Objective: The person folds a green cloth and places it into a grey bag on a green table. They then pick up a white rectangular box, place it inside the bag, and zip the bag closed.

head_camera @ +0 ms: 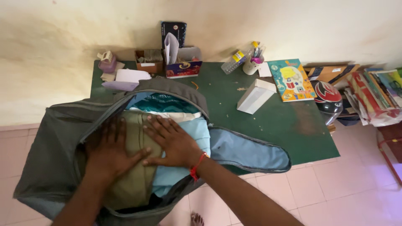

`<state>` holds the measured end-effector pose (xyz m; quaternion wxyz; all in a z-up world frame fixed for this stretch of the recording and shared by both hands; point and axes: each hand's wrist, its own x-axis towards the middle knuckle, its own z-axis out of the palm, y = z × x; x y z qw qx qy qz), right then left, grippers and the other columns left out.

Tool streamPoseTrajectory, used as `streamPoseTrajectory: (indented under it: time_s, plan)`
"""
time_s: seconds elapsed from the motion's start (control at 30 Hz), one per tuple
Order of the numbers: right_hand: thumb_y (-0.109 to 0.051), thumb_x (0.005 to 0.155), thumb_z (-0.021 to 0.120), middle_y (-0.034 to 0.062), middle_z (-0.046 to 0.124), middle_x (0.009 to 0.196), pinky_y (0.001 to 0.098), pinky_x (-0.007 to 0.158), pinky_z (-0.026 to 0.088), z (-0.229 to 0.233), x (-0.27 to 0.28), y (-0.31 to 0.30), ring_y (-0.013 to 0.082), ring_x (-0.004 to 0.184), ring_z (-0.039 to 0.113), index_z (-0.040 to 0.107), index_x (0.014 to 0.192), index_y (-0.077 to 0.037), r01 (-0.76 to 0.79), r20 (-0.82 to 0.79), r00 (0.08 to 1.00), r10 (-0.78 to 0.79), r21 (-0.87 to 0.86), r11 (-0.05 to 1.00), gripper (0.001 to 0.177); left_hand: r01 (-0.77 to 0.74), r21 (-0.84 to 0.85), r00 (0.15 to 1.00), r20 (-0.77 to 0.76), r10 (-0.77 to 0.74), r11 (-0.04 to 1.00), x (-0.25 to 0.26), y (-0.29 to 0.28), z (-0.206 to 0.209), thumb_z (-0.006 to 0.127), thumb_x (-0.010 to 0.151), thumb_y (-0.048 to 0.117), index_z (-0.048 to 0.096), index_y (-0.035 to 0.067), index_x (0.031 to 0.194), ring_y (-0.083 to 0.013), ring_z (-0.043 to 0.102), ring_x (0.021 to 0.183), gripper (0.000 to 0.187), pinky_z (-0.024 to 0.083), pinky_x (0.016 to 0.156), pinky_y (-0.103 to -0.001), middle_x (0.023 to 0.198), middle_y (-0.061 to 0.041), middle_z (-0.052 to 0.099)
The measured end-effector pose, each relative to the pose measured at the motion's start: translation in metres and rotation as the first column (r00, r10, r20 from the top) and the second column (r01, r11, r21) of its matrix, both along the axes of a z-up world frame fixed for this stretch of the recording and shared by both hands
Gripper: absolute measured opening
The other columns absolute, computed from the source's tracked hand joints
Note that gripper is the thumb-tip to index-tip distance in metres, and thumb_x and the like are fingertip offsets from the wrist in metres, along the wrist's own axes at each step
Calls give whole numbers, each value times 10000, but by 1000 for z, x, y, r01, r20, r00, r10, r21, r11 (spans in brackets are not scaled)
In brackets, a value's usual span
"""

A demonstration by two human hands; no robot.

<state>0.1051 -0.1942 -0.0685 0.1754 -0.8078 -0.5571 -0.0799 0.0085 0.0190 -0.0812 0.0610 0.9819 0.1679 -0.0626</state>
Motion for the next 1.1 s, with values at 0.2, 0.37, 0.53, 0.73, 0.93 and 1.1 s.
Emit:
streamPoseTrajectory:
  time_s: [0.2,0.37,0.53,0.73,0.93,1.1]
  plan:
    - [-735,939,516,211,313,1693,465,1310,211,-1,5,-5,343,1598,283,384,1586,-13,-33,-20,999,33,-14,999,978,-114,-108,987,102,125,988,-4,-3,1,344,859,801,167,124,1615,-360,183,1522,1031,211,1101,-708,1680,-154,163]
    - [-668,973,529,230,316,1683,433,1287,237,3,9,-15,355,1562,305,371,1593,-8,-67,-64,996,64,-45,997,919,-147,50,982,131,140,988,-4,-7,4,336,879,803,215,101,1607,-394,309,1455,1018,287,1062,-696,1631,-195,265]
    - [-518,1025,572,229,374,1635,427,1259,302,11,14,-37,378,1538,344,377,1558,24,-78,-160,985,71,-37,996,785,-100,48,989,118,94,994,0,-17,39,367,958,718,439,55,1509,-379,514,1326,865,417,1062,-612,1561,-186,454]
    - [-389,1049,565,217,409,1611,431,1216,367,37,-4,-73,370,1519,384,452,1507,9,112,-205,973,-105,22,994,617,262,32,883,395,-253,965,11,-26,73,452,990,471,586,35,1344,-352,517,1347,578,429,1097,-524,1446,-147,571]
    - [-405,1038,569,207,376,1626,444,1189,357,60,-29,-97,378,1508,345,446,1499,15,291,-258,924,-283,-6,957,636,498,16,743,507,-437,867,23,-49,63,453,1006,392,546,16,1393,-355,445,1417,548,327,1173,-524,1501,-175,516]
    - [-420,1046,560,201,365,1633,452,1208,333,57,-44,-111,377,1533,318,453,1491,14,420,-234,881,-410,-10,908,631,625,12,672,499,-547,780,31,-69,65,424,1024,401,503,3,1420,-383,391,1439,567,293,1166,-537,1519,-201,471]
